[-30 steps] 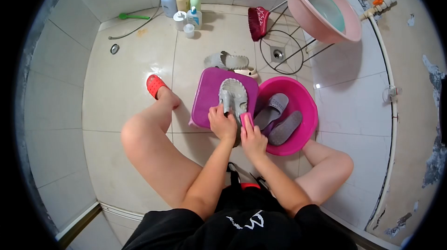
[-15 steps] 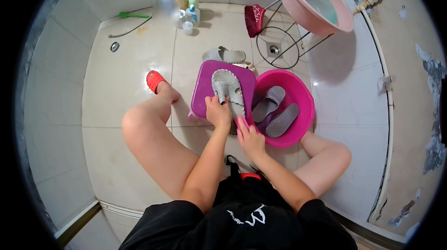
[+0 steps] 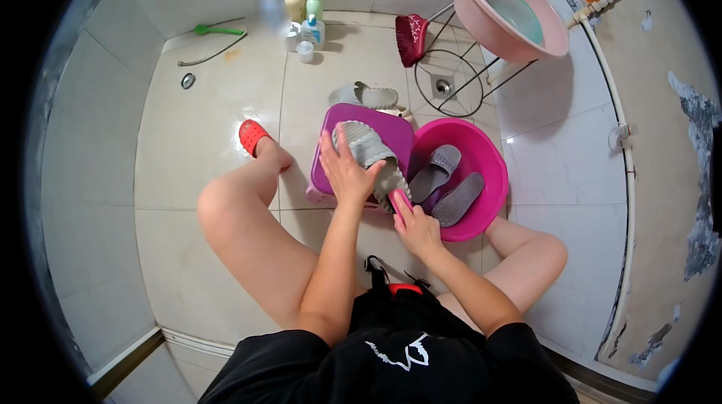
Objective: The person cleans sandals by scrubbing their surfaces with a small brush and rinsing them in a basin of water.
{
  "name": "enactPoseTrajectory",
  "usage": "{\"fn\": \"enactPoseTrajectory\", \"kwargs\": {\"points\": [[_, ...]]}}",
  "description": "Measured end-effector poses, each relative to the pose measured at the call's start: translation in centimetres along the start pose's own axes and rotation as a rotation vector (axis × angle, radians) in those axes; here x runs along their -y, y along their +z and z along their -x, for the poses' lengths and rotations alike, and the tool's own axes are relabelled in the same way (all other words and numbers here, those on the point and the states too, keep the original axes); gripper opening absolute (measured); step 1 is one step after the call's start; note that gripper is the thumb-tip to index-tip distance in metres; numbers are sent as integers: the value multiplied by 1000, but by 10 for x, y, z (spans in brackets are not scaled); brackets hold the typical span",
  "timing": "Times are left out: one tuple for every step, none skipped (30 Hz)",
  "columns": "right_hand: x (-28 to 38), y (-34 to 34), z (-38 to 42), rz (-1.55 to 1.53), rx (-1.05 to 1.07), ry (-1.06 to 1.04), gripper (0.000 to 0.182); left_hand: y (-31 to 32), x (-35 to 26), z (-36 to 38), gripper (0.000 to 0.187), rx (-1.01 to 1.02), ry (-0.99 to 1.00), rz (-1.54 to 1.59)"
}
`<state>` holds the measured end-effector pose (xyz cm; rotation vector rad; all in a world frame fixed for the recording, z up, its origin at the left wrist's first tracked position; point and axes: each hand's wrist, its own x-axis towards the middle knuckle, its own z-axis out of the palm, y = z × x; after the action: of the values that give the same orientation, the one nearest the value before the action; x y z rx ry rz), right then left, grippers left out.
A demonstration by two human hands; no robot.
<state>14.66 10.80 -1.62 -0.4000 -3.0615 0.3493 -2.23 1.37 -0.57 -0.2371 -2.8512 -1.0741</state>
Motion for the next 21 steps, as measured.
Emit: {"fn": "enactPoseTrajectory", "kwargs": {"points": [[2,1,-5,-1,-1,3,57,-6,-1,-6,86,25,189,-39],[5,3,-14,30,-4,-13,52,3,6,-5,86,24,190,-39],[9,5,-25,61,-5,-30,48,18,17,-2,77,134,190,35],[11,13,-39,61,-5,-30,48,24,20,-2,68,245,190,110],[12,23,-59,53,24,-44,42,30,23,-2,68,244,189,111],[15,31,-79,46,55,-57,37,32,22,-4,62,249,173,118],[27,19,-97,-62,84,8,31,35,21,-3,56,258,154,125],[21,32,-103,-27,96,-8,31,34,22,-5,57,279,122,138],[17,46,-106,4,107,-24,31,34,21,-5,57,281,118,133],[20,32,-97,-28,93,-43,31,33,21,-3,56,251,136,138],[22,15,-84,-63,78,-70,32,32,22,-4,55,213,152,139],[17,15,-69,-19,37,-61,33,30,20,-3,55,243,129,139],[9,9,-50,-22,42,-63,33,28,16,-3,55,268,105,148],[-1,-2,-30,9,52,-64,35,29,16,-1,56,278,100,141],[-7,-8,-23,43,58,-69,36,31,15,0,57,282,97,135],[-11,-8,-28,45,60,-73,36,33,16,0,57,280,94,136],[-14,-7,-34,71,11,-110,33,34,17,2,57,280,111,117],[-18,-5,-40,97,-41,-142,31,36,17,3,58,283,133,97],[-19,2,-54,94,-44,-130,31,39,19,4,58,290,143,94],[-15,15,-79,104,-92,-124,26,41,23,4,58,281,167,96],[-11,22,-100,112,-140,-124,23,43,26,5,58,266,187,95]]}}
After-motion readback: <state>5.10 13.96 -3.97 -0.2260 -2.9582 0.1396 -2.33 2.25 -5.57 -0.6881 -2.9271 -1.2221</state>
